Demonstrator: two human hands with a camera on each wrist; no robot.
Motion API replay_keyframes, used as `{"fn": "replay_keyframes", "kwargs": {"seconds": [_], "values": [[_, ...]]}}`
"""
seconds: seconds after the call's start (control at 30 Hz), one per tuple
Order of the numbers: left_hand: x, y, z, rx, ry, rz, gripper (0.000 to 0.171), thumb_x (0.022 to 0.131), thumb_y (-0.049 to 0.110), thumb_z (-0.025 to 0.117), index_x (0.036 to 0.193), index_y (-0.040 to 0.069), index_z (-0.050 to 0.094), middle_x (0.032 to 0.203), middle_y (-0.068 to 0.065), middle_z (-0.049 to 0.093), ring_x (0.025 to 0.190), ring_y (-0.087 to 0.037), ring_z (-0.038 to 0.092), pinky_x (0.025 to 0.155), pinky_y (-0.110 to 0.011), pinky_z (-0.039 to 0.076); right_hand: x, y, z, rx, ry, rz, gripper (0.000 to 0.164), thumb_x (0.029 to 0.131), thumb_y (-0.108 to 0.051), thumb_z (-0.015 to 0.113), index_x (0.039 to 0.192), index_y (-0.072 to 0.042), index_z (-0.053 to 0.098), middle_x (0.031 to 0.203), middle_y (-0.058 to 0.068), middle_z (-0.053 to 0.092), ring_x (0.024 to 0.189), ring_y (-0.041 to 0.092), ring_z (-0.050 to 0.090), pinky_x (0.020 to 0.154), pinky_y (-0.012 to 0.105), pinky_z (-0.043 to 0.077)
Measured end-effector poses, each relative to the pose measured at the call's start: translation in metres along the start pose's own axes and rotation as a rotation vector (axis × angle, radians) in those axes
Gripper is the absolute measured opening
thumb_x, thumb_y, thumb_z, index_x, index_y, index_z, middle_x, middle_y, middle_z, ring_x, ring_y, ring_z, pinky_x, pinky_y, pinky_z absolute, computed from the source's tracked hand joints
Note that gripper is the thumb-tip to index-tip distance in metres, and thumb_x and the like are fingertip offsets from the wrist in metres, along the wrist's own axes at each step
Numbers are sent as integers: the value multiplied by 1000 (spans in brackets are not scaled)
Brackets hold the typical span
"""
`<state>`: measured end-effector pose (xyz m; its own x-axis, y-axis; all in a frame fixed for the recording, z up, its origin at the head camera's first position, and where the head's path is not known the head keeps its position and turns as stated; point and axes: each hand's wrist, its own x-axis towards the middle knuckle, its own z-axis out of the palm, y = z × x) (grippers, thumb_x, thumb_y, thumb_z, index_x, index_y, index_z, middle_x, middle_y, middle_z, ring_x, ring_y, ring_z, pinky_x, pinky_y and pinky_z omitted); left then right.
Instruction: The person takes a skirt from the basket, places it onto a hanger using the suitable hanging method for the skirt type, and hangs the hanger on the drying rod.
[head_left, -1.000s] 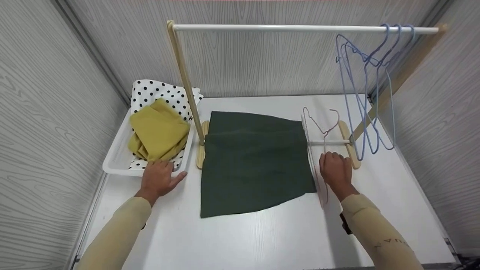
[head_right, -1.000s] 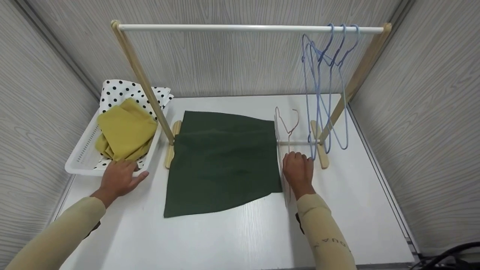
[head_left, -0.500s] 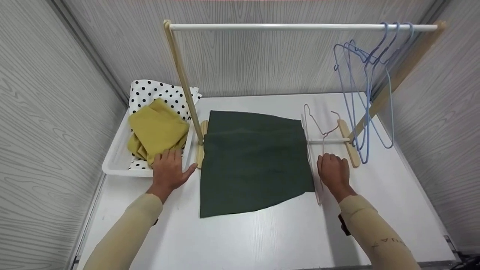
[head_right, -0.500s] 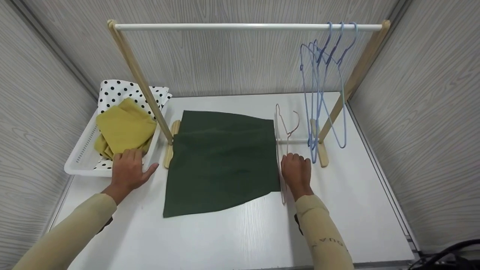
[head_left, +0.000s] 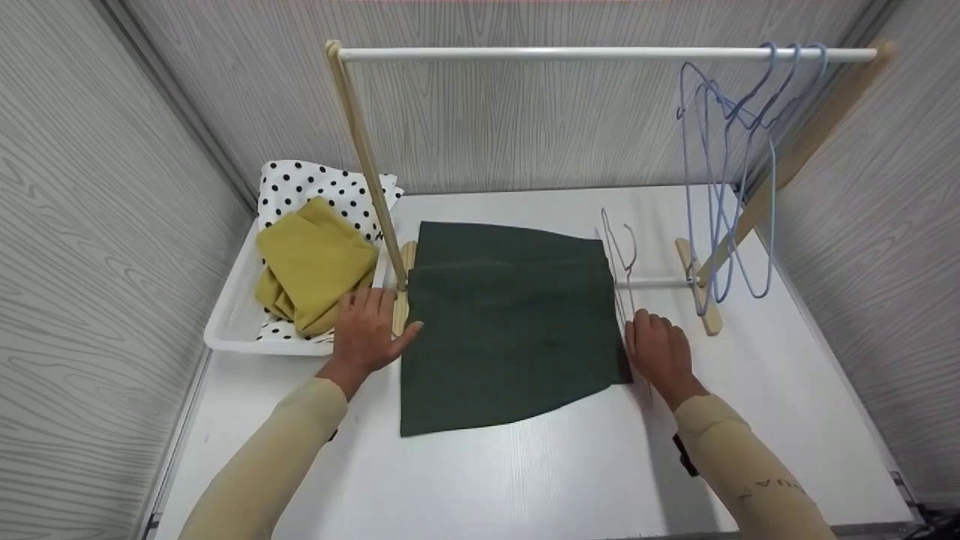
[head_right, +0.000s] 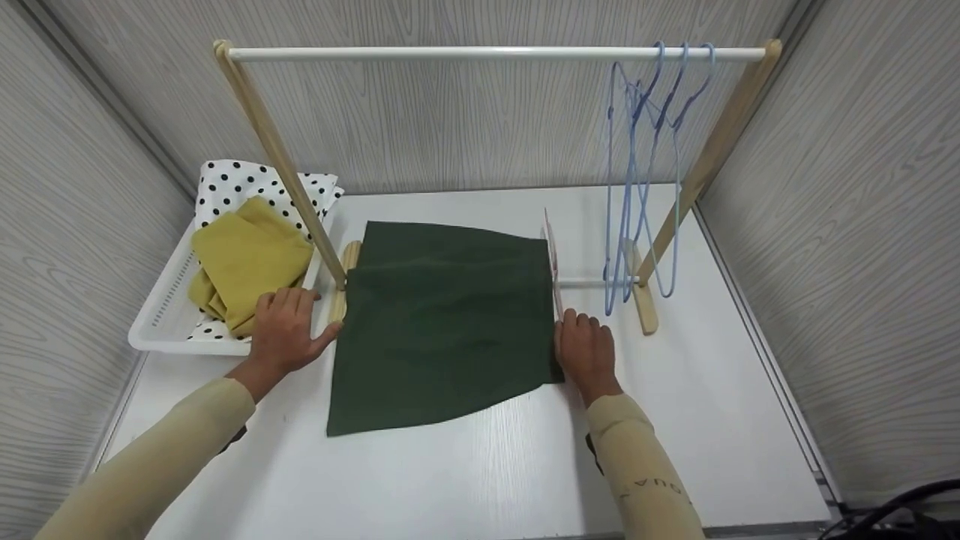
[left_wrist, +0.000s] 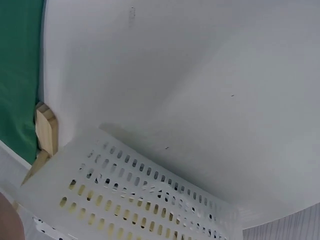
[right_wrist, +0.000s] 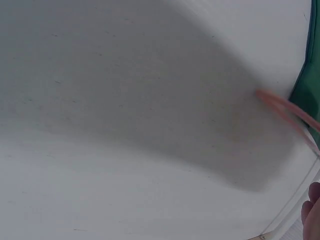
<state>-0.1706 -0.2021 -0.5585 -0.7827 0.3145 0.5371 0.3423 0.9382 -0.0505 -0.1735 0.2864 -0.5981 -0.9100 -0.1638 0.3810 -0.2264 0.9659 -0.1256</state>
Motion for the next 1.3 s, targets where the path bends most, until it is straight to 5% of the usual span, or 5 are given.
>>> {"fn": "replay_keyframes", "kwargs": {"seconds": [0.2,0.47,0.67,0.97,1.3], "values": [[7,16,6,-30,-2,14,70,90,65,51,117,1,61,107,-19,67,100,-35,59,86,-52,45,-3,-2,1,91,-133,94,31,105,-24,45,86,-1,54,70,19,58,63,39,59,55,53,47],[7,27,5,-72,-49,16,75,96,68,37,118,1,62,111,-19,66,105,-34,59,90,-52,45,2,-1,4,169,-24,144,41,106,-25,46,81,5,59,91,27,63,92,47,55,79,58,46],[4,27,6,-96,-62,14,67,93,61,51,118,0,62,113,-20,66,104,-35,60,89,-52,45,7,-1,2,377,-90,303,44,108,-26,38,83,6,56,94,29,61,93,47,58,84,57,43],[-1,30,8,-100,-53,20,61,91,58,57,114,1,63,103,-18,67,97,-34,61,88,-52,46,10,3,-6,291,-286,365,54,109,-38,20,106,6,51,98,34,63,95,53,61,77,61,44],[-3,48,15,-141,-134,18,58,94,56,57,114,1,62,101,-16,64,96,-33,59,90,-51,46,10,5,-5,269,-265,358,51,109,-39,22,103,4,49,95,35,63,93,55,62,75,62,44]]}}
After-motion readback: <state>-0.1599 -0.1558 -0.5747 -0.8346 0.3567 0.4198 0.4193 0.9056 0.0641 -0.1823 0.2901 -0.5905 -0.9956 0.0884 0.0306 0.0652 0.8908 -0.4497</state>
